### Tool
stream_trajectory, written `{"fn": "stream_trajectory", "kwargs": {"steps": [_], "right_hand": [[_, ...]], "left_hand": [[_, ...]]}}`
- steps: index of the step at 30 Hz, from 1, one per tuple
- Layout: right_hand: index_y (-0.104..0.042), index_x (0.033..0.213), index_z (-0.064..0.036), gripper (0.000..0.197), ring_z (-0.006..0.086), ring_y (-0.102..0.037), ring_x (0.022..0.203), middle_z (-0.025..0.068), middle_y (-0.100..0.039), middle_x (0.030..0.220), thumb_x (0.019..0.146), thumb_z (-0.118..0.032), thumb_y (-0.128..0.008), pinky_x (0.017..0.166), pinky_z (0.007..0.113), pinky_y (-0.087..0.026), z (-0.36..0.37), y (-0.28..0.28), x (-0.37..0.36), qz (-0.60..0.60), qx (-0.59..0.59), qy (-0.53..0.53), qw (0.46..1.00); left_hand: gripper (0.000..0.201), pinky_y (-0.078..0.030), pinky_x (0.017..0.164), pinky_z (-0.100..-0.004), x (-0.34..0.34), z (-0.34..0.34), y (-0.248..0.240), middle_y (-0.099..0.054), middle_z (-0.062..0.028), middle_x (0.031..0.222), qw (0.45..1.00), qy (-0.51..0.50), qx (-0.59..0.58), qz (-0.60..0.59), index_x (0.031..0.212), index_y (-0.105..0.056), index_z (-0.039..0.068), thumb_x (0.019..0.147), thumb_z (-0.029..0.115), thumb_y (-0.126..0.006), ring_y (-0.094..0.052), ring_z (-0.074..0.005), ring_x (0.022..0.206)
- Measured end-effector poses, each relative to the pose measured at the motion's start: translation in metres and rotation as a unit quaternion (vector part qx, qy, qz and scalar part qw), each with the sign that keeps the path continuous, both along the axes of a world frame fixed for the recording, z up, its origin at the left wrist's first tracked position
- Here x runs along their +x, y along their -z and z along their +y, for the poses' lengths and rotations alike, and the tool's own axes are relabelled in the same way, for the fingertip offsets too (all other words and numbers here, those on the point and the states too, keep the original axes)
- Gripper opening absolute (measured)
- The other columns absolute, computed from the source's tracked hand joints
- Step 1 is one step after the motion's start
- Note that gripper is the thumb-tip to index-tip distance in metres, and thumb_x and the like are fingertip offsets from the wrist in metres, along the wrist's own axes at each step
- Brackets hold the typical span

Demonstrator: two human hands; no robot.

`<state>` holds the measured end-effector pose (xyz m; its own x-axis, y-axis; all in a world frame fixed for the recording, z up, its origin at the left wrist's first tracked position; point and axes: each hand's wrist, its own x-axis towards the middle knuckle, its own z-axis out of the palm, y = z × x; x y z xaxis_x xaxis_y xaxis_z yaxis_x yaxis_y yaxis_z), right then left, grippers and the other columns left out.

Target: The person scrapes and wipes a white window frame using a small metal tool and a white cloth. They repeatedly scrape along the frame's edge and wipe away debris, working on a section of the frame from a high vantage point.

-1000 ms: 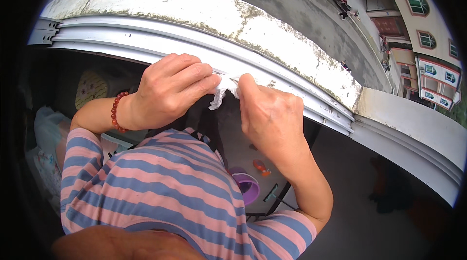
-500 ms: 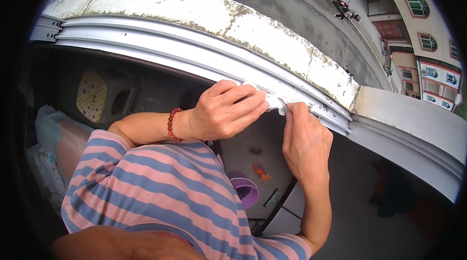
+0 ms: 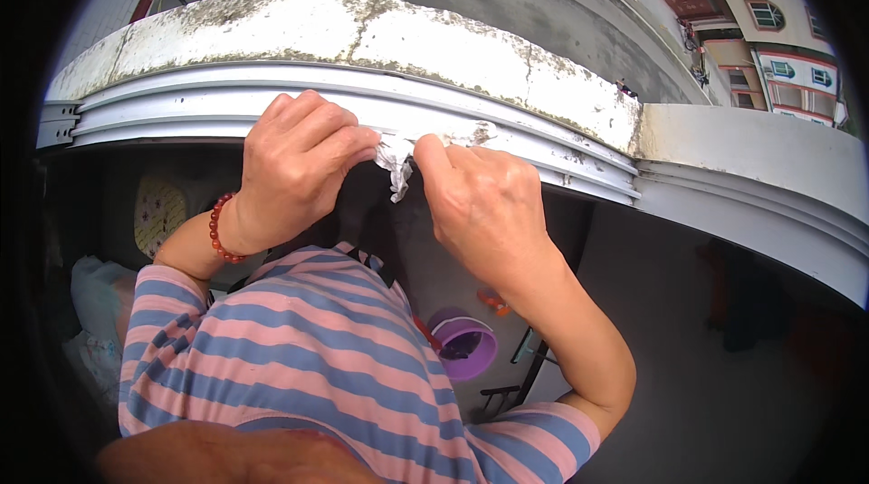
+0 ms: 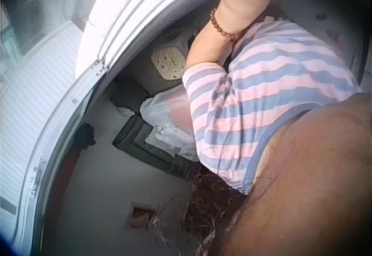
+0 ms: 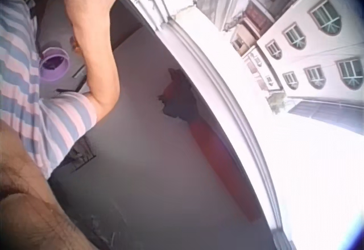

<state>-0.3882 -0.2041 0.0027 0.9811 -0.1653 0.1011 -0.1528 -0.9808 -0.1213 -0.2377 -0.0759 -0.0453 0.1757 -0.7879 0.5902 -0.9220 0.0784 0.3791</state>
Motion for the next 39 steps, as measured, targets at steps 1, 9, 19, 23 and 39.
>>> {"fn": "stream_trajectory", "kwargs": {"steps": [1, 9, 19, 23, 39], "right_hand": [[-0.052, 0.082, -0.0064, 0.009, 0.0243, -0.056, 0.051, 0.0068, -0.054, 0.058, 0.079, -0.005, -0.061, 0.045, 0.033, -0.041, -0.003, 0.000, 0.000, 0.010, 0.004, 0.000, 1.000], [-0.044, 0.075, -0.0052, 0.013, 0.0283, -0.057, 0.053, 0.0086, -0.053, 0.055, 0.072, -0.003, -0.056, 0.044, 0.038, -0.041, -0.036, 0.004, -0.037, -0.032, 0.046, 0.040, 0.998], [-0.055, 0.078, -0.0079, 0.010, 0.0300, -0.060, 0.061, 0.0090, -0.060, 0.063, 0.082, -0.015, -0.060, 0.053, 0.040, -0.043, -0.082, -0.015, -0.119, -0.011, 0.053, 0.193, 0.980], [-0.054, 0.078, -0.0078, 0.011, 0.0309, -0.059, 0.060, 0.0098, -0.060, 0.063, 0.083, -0.016, -0.060, 0.052, 0.040, -0.044, -0.086, -0.025, -0.136, -0.038, 0.078, 0.240, 0.967], [-0.051, 0.078, -0.0059, 0.011, 0.0317, -0.058, 0.059, 0.0119, -0.058, 0.062, 0.082, -0.012, -0.059, 0.052, 0.041, -0.043, -0.106, -0.025, -0.154, 0.084, -0.063, 0.231, 0.967]], "left_hand": [[0.011, -0.038, 0.060, -0.0297, 0.004, -0.004, -0.007, -0.055, -0.0022, 0.070, 0.998, 0.036, 0.040, 0.030, 0.075, -0.062, 0.006, 0.067, 0.007, -0.069, -0.052, -0.0194, 0.065], [0.006, -0.045, 0.059, -0.0359, 0.017, -0.073, -0.032, -0.059, -0.0117, 0.072, 0.922, 0.227, 0.283, 0.134, 0.073, -0.060, 0.001, 0.072, 0.005, -0.064, -0.058, -0.0297, 0.067], [0.009, -0.045, 0.059, -0.0362, -0.056, -0.140, -0.017, -0.059, -0.0112, 0.077, 0.931, 0.322, 0.160, 0.069, 0.081, -0.056, 0.003, 0.074, 0.003, -0.061, -0.058, -0.0310, 0.070], [0.009, -0.046, 0.061, -0.0361, -0.064, -0.160, -0.017, -0.060, -0.0104, 0.078, 0.915, 0.354, 0.181, 0.064, 0.081, -0.058, 0.003, 0.074, 0.004, -0.063, -0.059, -0.0292, 0.071], [0.028, -0.045, 0.063, -0.0398, -0.092, -0.192, -0.018, -0.058, -0.0097, 0.077, 0.913, 0.373, 0.167, -0.017, 0.087, -0.057, 0.006, 0.061, -0.005, -0.058, -0.057, -0.0308, 0.078]]}}
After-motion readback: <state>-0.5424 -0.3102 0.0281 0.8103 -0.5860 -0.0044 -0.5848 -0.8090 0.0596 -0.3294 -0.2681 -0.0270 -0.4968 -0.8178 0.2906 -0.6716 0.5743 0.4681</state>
